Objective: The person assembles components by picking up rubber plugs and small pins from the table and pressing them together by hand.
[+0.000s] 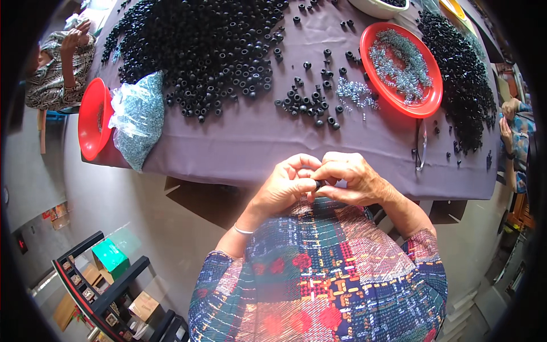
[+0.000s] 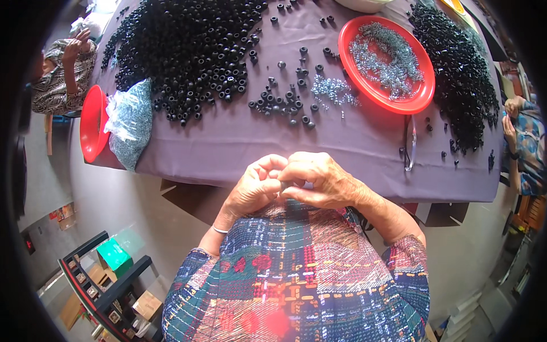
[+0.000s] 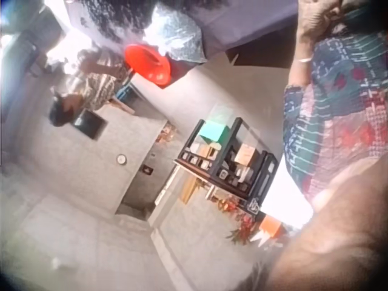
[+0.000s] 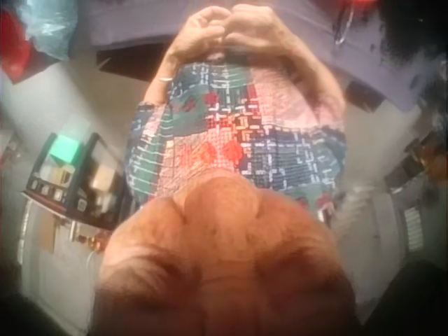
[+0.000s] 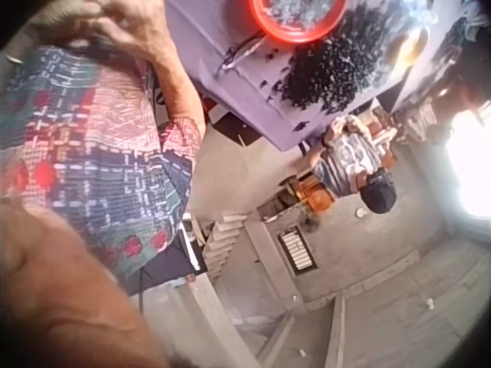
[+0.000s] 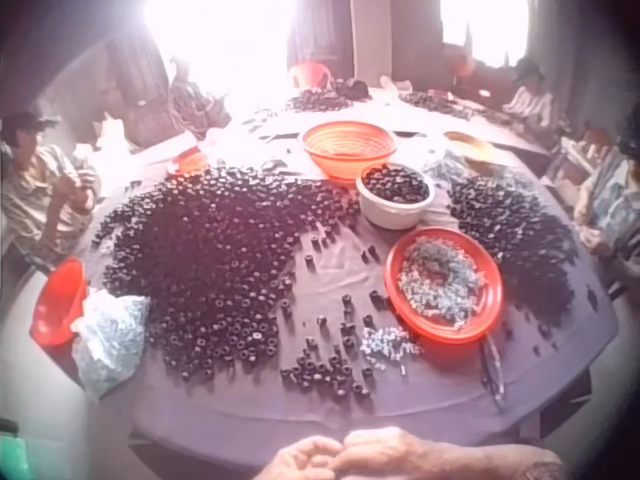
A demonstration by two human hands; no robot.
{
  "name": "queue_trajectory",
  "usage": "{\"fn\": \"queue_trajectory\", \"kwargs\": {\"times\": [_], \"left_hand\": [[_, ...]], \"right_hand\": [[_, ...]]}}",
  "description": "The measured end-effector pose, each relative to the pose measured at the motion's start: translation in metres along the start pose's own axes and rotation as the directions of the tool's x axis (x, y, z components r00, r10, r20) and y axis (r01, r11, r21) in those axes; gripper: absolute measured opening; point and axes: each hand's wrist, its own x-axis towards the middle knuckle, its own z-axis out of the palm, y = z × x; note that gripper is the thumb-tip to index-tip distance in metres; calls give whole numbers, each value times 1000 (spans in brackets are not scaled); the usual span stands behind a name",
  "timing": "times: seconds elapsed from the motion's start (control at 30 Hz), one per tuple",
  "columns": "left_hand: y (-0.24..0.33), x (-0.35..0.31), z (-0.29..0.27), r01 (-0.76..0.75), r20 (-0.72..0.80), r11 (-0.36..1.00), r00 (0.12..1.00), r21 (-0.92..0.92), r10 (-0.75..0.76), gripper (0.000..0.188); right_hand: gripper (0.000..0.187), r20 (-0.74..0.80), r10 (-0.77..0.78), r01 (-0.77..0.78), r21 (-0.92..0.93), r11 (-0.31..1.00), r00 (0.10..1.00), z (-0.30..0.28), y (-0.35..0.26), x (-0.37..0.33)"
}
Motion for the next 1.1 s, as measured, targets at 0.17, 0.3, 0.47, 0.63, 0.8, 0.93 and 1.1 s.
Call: {"fn": "queue_trajectory", "kwargs": {"times": [0.17,0.3,0.47,0.63,0.8,0.93,1.1], "left_hand": [[0,3,1,50,8,998,999,-35,-50,35],[4,3,2,70,-28,996,997,-46,-71,35],[20,-2,-4,-227,-258,820,876,526,407,18],[44,3,-34,-74,35,3,513,997,857,18],[50,13,-25,145,261,-328,353,933,899,23],[37,13,-8,-101,184,-158,356,982,916,24],[19,16,16,-325,-187,654,788,683,587,15]], "right_hand": [[19,-66,73,-68,73,995,995,7,-1,-5],[22,-51,120,-115,95,989,991,9,3,-5],[24,-408,69,-141,-149,979,910,8,19,-7],[21,-616,-25,-337,-463,820,787,-6,45,-8],[29,-577,-11,-448,-647,617,817,10,53,15],[27,-602,-133,-382,-646,661,788,11,59,13],[28,-557,-268,-159,-601,783,787,10,37,13]]}}
